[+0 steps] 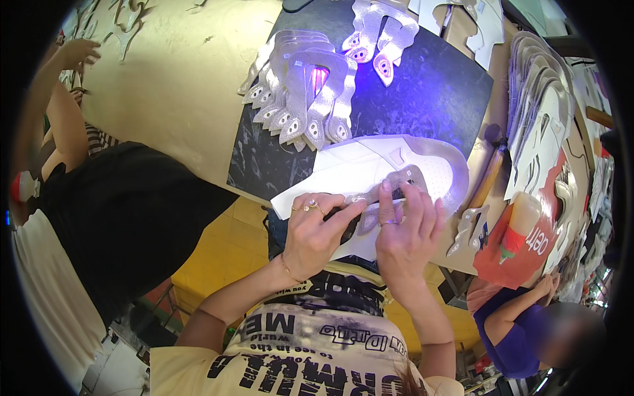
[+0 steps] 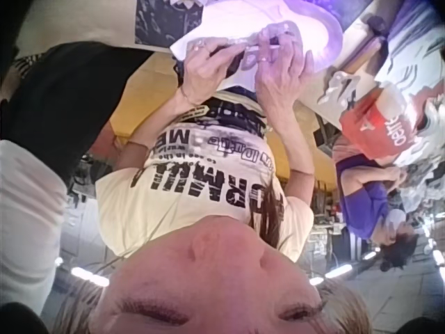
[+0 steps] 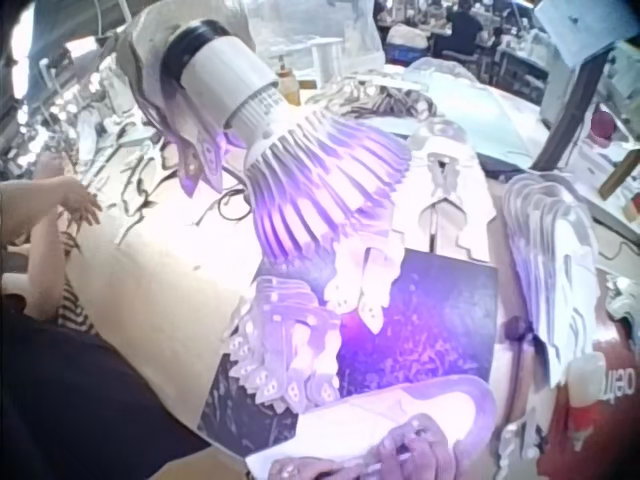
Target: The person applies glue to white cutout pieces and presses them together, then places a small rectangular label on one piece. They handle multiple similar cutouts and a UV lamp, moving between a workbench and a sewing machine area.
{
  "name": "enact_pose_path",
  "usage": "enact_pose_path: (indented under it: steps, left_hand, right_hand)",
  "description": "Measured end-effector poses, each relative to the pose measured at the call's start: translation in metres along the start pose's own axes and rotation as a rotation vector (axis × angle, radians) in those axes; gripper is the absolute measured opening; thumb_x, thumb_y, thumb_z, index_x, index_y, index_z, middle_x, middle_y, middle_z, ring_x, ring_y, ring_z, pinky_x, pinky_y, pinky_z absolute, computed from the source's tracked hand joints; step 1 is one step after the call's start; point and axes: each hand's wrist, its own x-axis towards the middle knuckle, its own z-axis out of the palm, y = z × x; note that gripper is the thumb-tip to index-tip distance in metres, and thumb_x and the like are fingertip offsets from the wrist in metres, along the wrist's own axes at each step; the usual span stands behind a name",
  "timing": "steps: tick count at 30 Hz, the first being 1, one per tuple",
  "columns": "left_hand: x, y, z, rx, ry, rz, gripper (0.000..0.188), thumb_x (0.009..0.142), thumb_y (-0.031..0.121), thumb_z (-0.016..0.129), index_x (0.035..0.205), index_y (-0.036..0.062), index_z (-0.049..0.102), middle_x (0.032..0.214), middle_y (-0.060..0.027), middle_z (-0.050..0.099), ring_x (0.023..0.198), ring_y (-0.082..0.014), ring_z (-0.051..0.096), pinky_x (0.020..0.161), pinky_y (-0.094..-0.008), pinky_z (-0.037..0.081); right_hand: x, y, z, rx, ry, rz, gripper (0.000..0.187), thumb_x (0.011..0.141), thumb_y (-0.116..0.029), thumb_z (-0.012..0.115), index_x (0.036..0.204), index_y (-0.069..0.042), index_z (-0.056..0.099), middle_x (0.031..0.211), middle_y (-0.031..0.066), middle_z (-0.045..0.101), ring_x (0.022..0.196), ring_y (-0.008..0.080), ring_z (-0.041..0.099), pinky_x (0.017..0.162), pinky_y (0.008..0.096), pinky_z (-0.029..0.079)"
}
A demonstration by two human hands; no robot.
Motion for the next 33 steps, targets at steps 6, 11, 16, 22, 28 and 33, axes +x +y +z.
enact_pose_path:
  steps: [6,11,16,22,28,33]
  left_hand:
    - [-0.002,0.002,0.007,-0.003,0.086,-0.025,0.034,0.073,0.002,0.075,0.106,0.0114,0.075,0.087,-0.001,0.062,0.082,-0.0198,0.061,0.078,-0.0353,0.042]
    - [-0.005,-0.001,0.01,0.011,0.106,-0.006,0.033,0.074,0.003,0.073,0.106,0.0118,0.074,0.089,-0.0002,0.061,0.082,-0.0187,0.062,0.078,-0.0347,0.041]
    - [-0.011,-0.002,0.007,0.067,0.057,0.042,0.037,0.075,0.006,0.071,0.111,0.0142,0.074,0.088,0.0027,0.058,0.08,-0.0154,0.058,0.078,-0.0335,0.039]
    - [-0.023,-0.003,-0.004,0.212,0.099,0.017,0.046,0.075,0.015,0.075,0.121,0.0196,0.071,0.09,0.0047,0.05,0.081,-0.0131,0.051,0.077,-0.0338,0.032]
    - [-0.027,0.001,0.002,0.339,0.045,-0.026,0.043,0.081,0.029,0.077,0.123,0.0277,0.07,0.101,0.0016,0.05,0.092,-0.0161,0.049,0.083,-0.0378,0.03]
    - [-0.031,0.002,0.007,0.381,0.045,-0.016,0.046,0.084,0.029,0.072,0.129,0.0287,0.066,0.099,0.0038,0.05,0.088,-0.0142,0.047,0.083,-0.0351,0.029]
  right_hand:
    - [0.001,0.009,0.004,0.291,-0.014,-0.052,0.044,0.084,-0.005,0.06,0.127,-0.01,0.066,0.124,0.0119,0.056,0.12,0.0295,0.054,0.105,0.0496,0.042]
    - [-0.006,0.011,0.001,0.222,-0.05,-0.107,0.046,0.083,-0.003,0.061,0.128,-0.01,0.066,0.126,0.0133,0.055,0.118,0.0315,0.055,0.104,0.0506,0.044]
    - [-0.002,0.01,0.003,0.268,-0.027,-0.083,0.047,0.082,-0.003,0.06,0.127,-0.012,0.067,0.124,0.015,0.056,0.117,0.0334,0.056,0.103,0.0511,0.044]
    - [0.001,0.022,0.001,0.296,-0.039,-0.143,0.048,0.08,-0.002,0.06,0.126,-0.012,0.068,0.123,0.0159,0.056,0.115,0.0345,0.056,0.104,0.0513,0.044]
    - [0.003,0.02,0.001,0.29,-0.022,-0.153,0.048,0.079,0.0,0.059,0.124,-0.011,0.069,0.121,0.0161,0.056,0.114,0.0349,0.056,0.103,0.0511,0.044]
    - [0.004,0.019,0.0,0.293,-0.006,-0.157,0.05,0.078,0.003,0.06,0.124,-0.011,0.069,0.12,0.0159,0.057,0.113,0.0348,0.057,0.102,0.0502,0.045]
